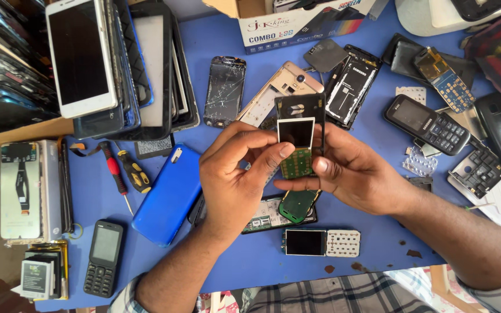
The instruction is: The person disassembles several mobile phones on a cluttered workbench. They use a screwdriver to remove screws and pry open phone casings, then separate internal components such as circuit boards, screens, and batteries. The person handles multiple phones and parts, placing them on the table as they work.
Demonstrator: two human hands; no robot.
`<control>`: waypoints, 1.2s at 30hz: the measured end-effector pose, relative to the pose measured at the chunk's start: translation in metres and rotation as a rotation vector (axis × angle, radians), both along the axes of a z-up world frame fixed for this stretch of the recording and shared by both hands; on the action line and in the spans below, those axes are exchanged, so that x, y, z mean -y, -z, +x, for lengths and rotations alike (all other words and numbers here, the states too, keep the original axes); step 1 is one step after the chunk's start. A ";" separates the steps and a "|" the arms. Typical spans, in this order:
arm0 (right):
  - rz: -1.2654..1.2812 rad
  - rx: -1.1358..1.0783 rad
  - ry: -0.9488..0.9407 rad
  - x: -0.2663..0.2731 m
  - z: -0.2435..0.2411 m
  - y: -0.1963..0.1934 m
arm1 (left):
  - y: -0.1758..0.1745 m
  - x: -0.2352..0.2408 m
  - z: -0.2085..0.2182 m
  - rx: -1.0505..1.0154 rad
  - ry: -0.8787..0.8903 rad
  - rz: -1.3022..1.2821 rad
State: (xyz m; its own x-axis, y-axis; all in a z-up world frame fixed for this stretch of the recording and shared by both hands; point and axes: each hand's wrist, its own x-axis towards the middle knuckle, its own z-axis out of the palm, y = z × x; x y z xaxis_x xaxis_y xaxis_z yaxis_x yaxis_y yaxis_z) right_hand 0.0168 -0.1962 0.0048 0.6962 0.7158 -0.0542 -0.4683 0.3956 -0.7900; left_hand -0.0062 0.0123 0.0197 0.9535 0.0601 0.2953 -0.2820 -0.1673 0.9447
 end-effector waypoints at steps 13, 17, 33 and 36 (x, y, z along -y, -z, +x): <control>-0.234 0.256 0.173 0.002 -0.006 0.002 | 0.032 0.017 -0.003 0.117 0.039 -0.134; -0.330 0.169 0.200 0.015 0.002 0.031 | 0.049 0.027 -0.001 0.102 0.028 -0.211; -0.433 0.219 0.449 0.080 0.018 0.066 | 0.046 -0.003 0.015 -0.076 0.096 -0.772; -0.400 0.221 0.501 0.070 0.018 0.049 | 0.034 -0.016 0.019 -0.108 -0.031 -0.630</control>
